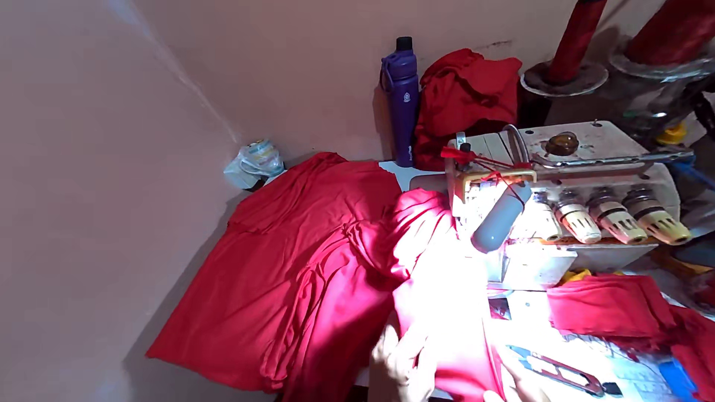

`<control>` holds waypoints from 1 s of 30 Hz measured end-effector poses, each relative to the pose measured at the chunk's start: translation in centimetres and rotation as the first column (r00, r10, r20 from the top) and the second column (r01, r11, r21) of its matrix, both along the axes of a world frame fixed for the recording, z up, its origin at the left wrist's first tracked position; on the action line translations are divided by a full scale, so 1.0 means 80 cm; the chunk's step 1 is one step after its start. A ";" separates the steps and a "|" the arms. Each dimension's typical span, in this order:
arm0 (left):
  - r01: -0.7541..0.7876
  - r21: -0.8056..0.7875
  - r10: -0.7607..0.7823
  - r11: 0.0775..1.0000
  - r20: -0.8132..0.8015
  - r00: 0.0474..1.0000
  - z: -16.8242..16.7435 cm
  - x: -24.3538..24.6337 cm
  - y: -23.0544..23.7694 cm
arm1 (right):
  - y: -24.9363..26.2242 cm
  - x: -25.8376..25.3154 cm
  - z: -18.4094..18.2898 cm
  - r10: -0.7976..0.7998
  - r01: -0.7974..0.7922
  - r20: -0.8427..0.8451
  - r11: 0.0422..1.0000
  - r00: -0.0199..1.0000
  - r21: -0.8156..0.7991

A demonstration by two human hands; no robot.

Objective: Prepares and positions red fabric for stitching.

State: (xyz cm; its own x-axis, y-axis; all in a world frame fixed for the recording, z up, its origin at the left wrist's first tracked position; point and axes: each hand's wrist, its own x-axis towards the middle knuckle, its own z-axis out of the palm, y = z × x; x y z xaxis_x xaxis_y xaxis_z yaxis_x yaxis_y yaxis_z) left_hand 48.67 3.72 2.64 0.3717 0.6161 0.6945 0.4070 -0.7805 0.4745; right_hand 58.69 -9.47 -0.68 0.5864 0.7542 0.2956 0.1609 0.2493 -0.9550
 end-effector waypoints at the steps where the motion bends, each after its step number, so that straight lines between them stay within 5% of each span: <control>1: -0.006 0.042 0.006 0.999 -0.003 1.000 -0.002 0.006 0.009 | 0.008 0.005 -0.001 -0.016 0.016 0.019 1.000 1.000 0.008; 10: -0.083 -0.002 0.081 0.997 -0.209 0.975 0.034 0.067 0.085 | 0.098 0.049 0.013 -0.269 0.256 0.273 0.963 0.924 0.083; 14: -0.061 -0.251 -0.012 0.966 -0.279 0.960 0.049 0.095 0.131 | 0.113 0.055 0.017 -0.357 0.361 0.345 0.931 0.868 0.053; 18: 0.096 -0.376 -0.118 0.922 -0.036 0.992 0.042 0.100 0.175 | 0.105 0.049 0.015 -0.325 0.319 0.323 0.945 0.889 0.073; 21: 0.192 -0.607 0.001 0.771 0.303 0.953 0.030 0.075 0.175 | 0.098 0.034 0.016 -0.273 0.256 0.175 0.960 0.946 0.116; 24: 0.312 -0.614 0.112 0.724 0.552 0.827 0.023 0.024 0.113 | 0.092 0.019 0.012 -0.203 0.195 0.103 0.977 0.974 0.082; 28: 0.503 -0.701 0.262 0.506 0.680 0.685 -0.009 -0.028 0.029 | 0.098 0.009 0.016 0.101 -0.102 -0.032 0.993 0.994 -0.051; 30: 0.629 -0.668 0.276 0.398 0.741 0.612 -0.022 -0.035 0.002 | 0.106 0.003 0.022 0.124 -0.132 -0.141 0.990 0.982 -0.046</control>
State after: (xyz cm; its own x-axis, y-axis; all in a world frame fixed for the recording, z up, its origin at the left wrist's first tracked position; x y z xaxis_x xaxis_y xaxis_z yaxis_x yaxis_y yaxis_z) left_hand 45.83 3.90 0.85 0.2823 0.9553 -0.0873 -0.4691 0.2169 0.8561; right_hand 58.97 -0.95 1.05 0.5161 0.8385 0.1750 -0.0026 0.2059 -0.9786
